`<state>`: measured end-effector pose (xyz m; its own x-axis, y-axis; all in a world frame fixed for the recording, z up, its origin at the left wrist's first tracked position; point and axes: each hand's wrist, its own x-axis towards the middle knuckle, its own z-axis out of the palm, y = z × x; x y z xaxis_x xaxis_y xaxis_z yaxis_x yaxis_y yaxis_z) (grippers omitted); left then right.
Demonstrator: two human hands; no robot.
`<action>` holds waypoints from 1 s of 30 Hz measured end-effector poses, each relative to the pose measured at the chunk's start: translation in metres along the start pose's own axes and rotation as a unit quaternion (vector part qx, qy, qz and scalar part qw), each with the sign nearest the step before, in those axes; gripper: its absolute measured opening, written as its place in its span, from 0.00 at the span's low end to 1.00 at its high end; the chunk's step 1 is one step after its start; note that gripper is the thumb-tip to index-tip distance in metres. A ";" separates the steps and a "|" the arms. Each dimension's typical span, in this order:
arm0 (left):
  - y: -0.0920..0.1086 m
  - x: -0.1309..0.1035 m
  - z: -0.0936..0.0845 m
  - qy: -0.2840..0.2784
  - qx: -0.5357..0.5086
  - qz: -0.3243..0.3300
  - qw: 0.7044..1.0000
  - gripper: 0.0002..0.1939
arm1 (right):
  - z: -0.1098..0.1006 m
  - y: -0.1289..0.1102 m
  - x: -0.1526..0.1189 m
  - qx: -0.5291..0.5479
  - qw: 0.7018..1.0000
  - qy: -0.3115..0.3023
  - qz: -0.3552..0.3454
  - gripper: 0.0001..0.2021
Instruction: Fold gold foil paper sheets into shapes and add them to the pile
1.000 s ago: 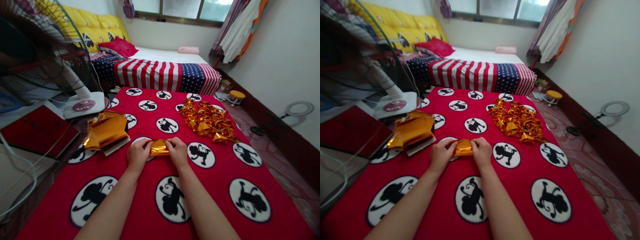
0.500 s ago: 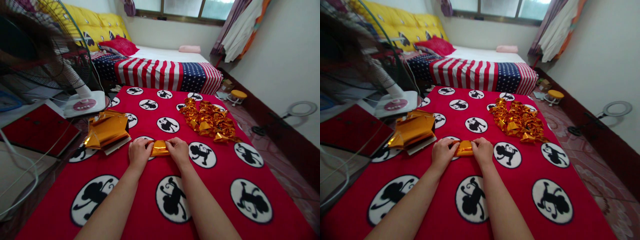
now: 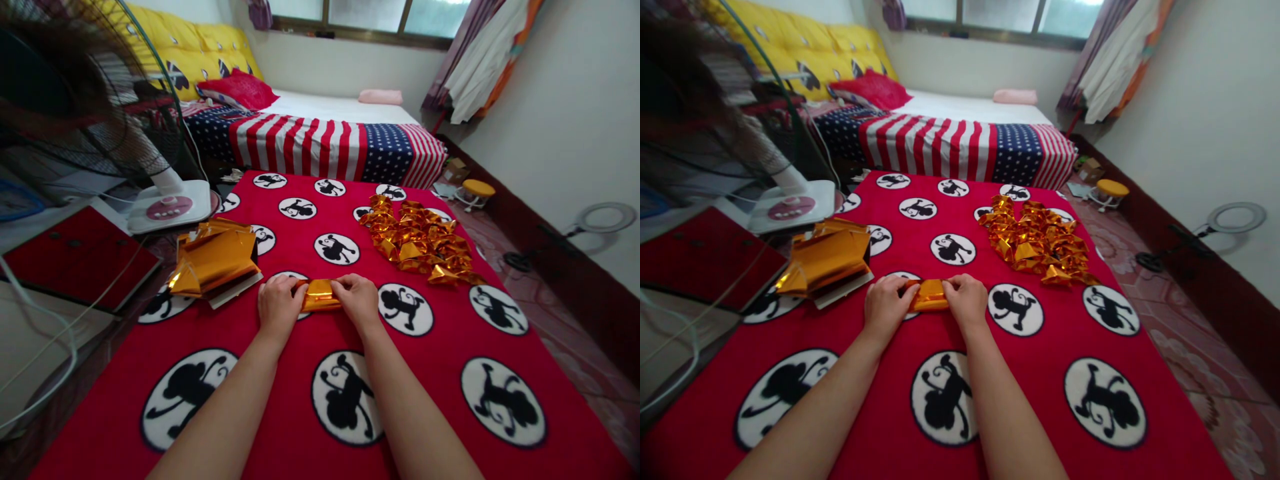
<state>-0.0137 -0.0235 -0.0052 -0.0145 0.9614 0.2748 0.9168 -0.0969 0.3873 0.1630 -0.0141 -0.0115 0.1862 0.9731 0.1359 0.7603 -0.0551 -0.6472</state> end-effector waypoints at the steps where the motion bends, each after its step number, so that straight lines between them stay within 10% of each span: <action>1: 0.000 0.000 0.000 -0.002 0.002 -0.001 1.000 0.11 | -0.001 -0.001 0.000 -0.001 1.000 -0.003 0.003 0.10; 19: 0.000 -0.001 0.002 -0.002 0.020 0.000 1.000 0.10 | -0.002 -0.006 0.001 -0.030 1.000 0.001 0.003 0.13; 30: -0.009 0.001 0.009 0.050 -0.149 -0.028 0.987 0.09 | 0.004 0.006 -0.004 0.156 0.987 0.039 -0.017 0.15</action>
<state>-0.0183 -0.0192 -0.0166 -0.1140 0.9388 0.3250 0.7561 -0.1302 0.6414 0.1645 -0.0178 -0.0193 0.2208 0.9522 0.2112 0.5399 0.0610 -0.8395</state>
